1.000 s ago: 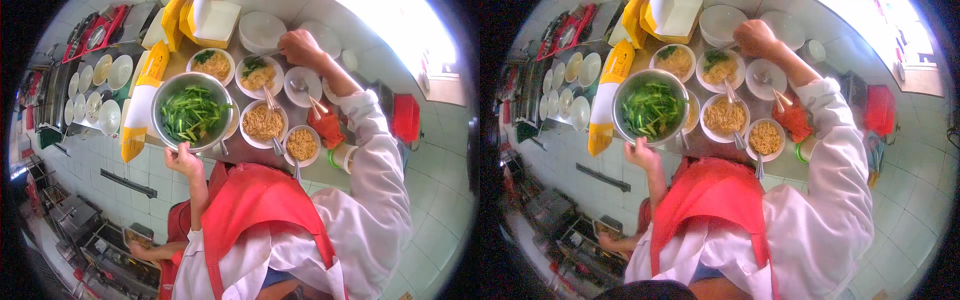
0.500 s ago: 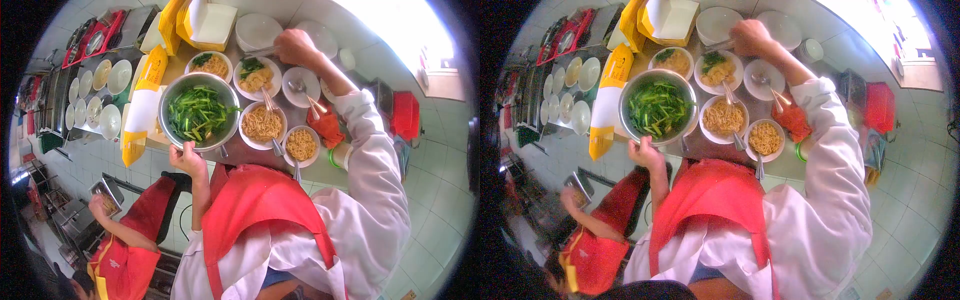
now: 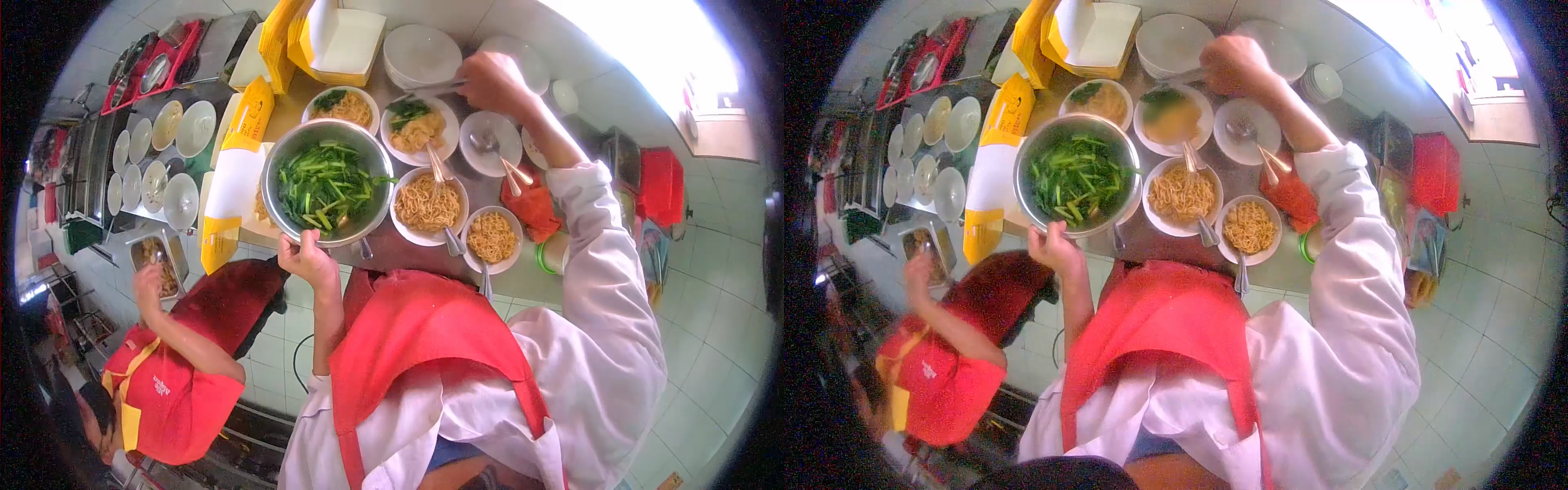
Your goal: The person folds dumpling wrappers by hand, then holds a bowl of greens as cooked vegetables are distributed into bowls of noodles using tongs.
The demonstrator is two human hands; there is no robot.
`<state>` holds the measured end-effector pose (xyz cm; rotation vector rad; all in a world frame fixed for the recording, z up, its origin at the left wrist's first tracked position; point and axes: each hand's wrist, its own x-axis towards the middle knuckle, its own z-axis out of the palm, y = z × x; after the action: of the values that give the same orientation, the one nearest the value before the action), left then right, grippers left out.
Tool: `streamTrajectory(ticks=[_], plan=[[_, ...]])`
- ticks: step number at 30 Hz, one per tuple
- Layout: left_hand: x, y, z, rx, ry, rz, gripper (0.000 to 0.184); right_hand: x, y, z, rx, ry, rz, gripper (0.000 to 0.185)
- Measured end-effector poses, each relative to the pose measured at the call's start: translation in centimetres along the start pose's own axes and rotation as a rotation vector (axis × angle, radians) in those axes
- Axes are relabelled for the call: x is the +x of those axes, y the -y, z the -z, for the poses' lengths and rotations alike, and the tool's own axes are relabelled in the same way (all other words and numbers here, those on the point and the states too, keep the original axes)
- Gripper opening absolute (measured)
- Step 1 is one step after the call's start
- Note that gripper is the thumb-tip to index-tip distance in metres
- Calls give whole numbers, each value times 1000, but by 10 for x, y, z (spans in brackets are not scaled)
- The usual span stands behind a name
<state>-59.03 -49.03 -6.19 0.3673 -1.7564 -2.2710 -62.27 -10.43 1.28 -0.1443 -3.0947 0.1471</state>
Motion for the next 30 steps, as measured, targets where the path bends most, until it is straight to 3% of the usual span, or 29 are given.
streamTrajectory(ticks=[3, 5, 9, 13, 16, 24, 30], plan=[[-3, -3, -2, 18, 5, 29, 21, 9, 8, -33, -165, 160, 56, 11], [-3, -6, -5, -22, -18, 113, 20, 2, 7, -34, -135, 123, 25, 11], [0, 9, 13, 36, 47, 25, 14, -12, -7, -17, -41, 54, -16, 11], [2, 8, 2, -6, 21, 56, 20, -20, -15, -10, 110, 19, -77, 12], [2, 4, -2, -12, 28, 66, 21, -19, -16, -23, -78, 32, 6, 11], [-1, 6, -3, -7, 12, 45, 22, -12, -8, -14, -97, 64, -4, 10], [-3, 3, -5, -18, 6, 88, 23, -21, -17, 6, 104, -141, 54, 13]])
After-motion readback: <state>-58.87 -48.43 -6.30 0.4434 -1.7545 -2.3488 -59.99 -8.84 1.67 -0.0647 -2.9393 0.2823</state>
